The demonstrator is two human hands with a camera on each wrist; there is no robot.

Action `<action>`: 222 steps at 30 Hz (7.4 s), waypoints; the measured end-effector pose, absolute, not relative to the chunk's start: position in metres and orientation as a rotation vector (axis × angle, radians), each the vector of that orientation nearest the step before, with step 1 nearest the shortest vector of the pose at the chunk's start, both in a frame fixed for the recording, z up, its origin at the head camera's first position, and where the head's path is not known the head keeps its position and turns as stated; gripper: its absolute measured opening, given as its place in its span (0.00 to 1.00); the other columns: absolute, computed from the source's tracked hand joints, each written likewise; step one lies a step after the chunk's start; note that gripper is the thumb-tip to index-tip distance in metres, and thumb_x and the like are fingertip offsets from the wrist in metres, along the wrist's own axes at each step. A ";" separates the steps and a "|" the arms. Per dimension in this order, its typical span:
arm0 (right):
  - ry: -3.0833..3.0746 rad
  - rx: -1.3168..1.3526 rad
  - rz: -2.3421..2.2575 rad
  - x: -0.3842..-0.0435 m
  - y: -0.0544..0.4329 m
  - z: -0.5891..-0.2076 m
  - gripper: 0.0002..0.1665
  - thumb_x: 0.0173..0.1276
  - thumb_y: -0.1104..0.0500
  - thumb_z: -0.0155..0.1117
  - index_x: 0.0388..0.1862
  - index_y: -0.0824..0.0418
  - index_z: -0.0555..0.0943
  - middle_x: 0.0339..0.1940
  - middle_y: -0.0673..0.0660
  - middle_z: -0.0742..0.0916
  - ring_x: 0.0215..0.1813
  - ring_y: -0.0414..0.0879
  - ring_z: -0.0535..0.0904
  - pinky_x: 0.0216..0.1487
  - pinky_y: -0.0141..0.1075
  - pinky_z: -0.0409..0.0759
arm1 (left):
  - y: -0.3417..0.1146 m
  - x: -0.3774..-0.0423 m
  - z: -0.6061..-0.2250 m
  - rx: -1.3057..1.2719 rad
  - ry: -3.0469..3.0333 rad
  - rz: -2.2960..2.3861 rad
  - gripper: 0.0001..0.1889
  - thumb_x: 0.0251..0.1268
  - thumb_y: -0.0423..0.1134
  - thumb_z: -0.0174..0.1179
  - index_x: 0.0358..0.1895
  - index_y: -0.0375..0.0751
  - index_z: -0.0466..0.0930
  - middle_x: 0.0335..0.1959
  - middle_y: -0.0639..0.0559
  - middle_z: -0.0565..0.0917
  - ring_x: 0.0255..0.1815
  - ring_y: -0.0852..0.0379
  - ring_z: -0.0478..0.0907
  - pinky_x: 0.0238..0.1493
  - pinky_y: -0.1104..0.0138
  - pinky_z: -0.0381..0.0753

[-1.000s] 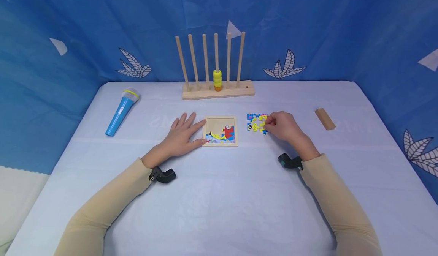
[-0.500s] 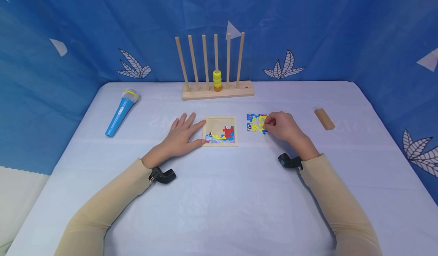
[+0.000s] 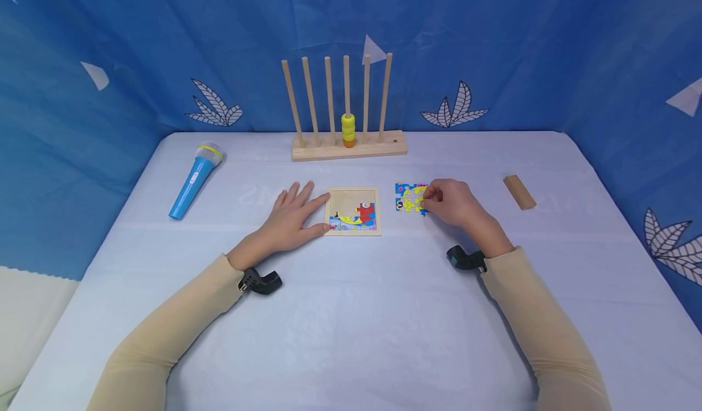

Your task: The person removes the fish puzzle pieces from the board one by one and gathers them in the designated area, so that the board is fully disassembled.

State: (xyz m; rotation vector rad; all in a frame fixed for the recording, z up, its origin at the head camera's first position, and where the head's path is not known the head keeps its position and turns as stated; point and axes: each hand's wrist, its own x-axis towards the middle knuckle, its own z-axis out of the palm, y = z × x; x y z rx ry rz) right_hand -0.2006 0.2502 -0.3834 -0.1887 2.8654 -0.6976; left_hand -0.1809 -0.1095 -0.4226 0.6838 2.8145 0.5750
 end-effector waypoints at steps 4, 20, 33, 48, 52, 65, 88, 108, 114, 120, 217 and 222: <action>2.859 -0.203 -0.719 -0.203 0.249 -0.373 0.13 0.71 0.57 0.65 0.47 0.64 0.82 0.32 0.60 0.82 0.35 0.52 0.73 0.33 0.38 0.72 | -0.109 -0.181 -0.422 0.679 2.819 0.571 0.39 0.71 0.64 0.53 0.81 0.55 0.58 0.85 0.39 0.46 0.86 0.32 0.35 0.81 0.36 0.38; 2.730 -0.504 -0.705 -0.216 0.182 -0.353 0.21 0.70 0.57 0.68 0.60 0.63 0.82 0.43 0.62 0.87 0.38 0.51 0.78 0.34 0.34 0.79 | -0.108 -0.181 -0.425 0.682 2.821 0.568 0.39 0.71 0.64 0.53 0.81 0.55 0.58 0.85 0.38 0.47 0.85 0.31 0.35 0.81 0.36 0.38; 2.656 -0.583 -0.659 -0.213 0.155 -0.369 0.28 0.65 0.58 0.73 0.64 0.61 0.81 0.52 0.62 0.87 0.41 0.50 0.79 0.44 0.37 0.82 | -0.108 -0.181 -0.421 0.679 2.832 0.550 0.40 0.71 0.65 0.52 0.81 0.55 0.57 0.85 0.38 0.47 0.85 0.31 0.36 0.81 0.35 0.38; 2.686 -0.653 -0.561 -0.210 0.149 -0.378 0.25 0.62 0.59 0.76 0.58 0.62 0.86 0.45 0.58 0.85 0.42 0.49 0.76 0.41 0.36 0.76 | -0.109 -0.181 -0.422 0.689 2.827 0.559 0.40 0.71 0.65 0.52 0.82 0.55 0.57 0.85 0.38 0.47 0.85 0.31 0.35 0.81 0.35 0.38; 2.686 -0.642 -0.568 -0.210 0.149 -0.379 0.24 0.62 0.59 0.76 0.58 0.62 0.85 0.46 0.58 0.85 0.43 0.49 0.76 0.42 0.37 0.76 | -0.109 -0.181 -0.421 0.685 2.827 0.559 0.39 0.71 0.64 0.52 0.82 0.55 0.57 0.85 0.38 0.47 0.85 0.31 0.35 0.81 0.36 0.38; 2.702 -0.601 -0.612 -0.209 0.149 -0.381 0.22 0.61 0.59 0.77 0.55 0.60 0.84 0.45 0.58 0.84 0.47 0.51 0.76 0.47 0.41 0.78 | -0.108 -0.180 -0.421 0.671 2.828 0.566 0.39 0.71 0.64 0.53 0.81 0.54 0.59 0.85 0.37 0.47 0.85 0.31 0.35 0.81 0.36 0.38; 2.654 -0.588 -0.731 -0.205 0.153 -0.378 0.16 0.65 0.63 0.73 0.49 0.57 0.79 0.46 0.59 0.89 0.40 0.51 0.81 0.40 0.36 0.82 | -0.107 -0.180 -0.419 0.668 2.818 0.571 0.39 0.71 0.64 0.53 0.81 0.55 0.59 0.85 0.38 0.47 0.85 0.31 0.36 0.81 0.36 0.38; 2.822 -0.438 -0.811 -0.204 0.231 -0.355 0.13 0.74 0.64 0.61 0.54 0.64 0.83 0.44 0.64 0.87 0.38 0.51 0.82 0.38 0.36 0.83 | -0.107 -0.180 -0.421 0.685 2.821 0.571 0.39 0.72 0.64 0.52 0.81 0.54 0.58 0.85 0.37 0.46 0.85 0.31 0.35 0.81 0.36 0.38; 2.828 -0.265 -0.764 -0.199 0.269 -0.358 0.15 0.74 0.63 0.61 0.57 0.64 0.83 0.46 0.66 0.85 0.35 0.50 0.81 0.37 0.35 0.81 | -0.109 -0.179 -0.420 0.678 2.821 0.572 0.39 0.72 0.64 0.52 0.81 0.54 0.58 0.85 0.38 0.46 0.85 0.32 0.34 0.81 0.36 0.37; 2.814 -0.233 -0.773 -0.199 0.288 -0.368 0.15 0.73 0.63 0.62 0.56 0.64 0.84 0.36 0.62 0.85 0.31 0.48 0.78 0.32 0.35 0.74 | -0.109 -0.179 -0.420 0.664 2.821 0.570 0.40 0.71 0.65 0.52 0.82 0.54 0.57 0.85 0.38 0.46 0.86 0.32 0.34 0.81 0.36 0.37; 2.743 -0.516 -0.715 -0.207 0.177 -0.360 0.17 0.75 0.58 0.60 0.58 0.64 0.84 0.46 0.61 0.88 0.42 0.52 0.78 0.40 0.38 0.80 | -0.109 -0.180 -0.421 0.677 2.827 0.562 0.39 0.72 0.64 0.52 0.81 0.54 0.58 0.85 0.37 0.47 0.85 0.31 0.35 0.80 0.35 0.38; 2.624 -0.642 -0.731 -0.205 0.132 -0.364 0.19 0.75 0.61 0.57 0.60 0.63 0.83 0.50 0.60 0.89 0.43 0.51 0.80 0.50 0.42 0.83 | -0.109 -0.180 -0.424 0.672 2.832 0.560 0.39 0.72 0.64 0.52 0.81 0.54 0.58 0.85 0.36 0.48 0.85 0.30 0.36 0.80 0.35 0.39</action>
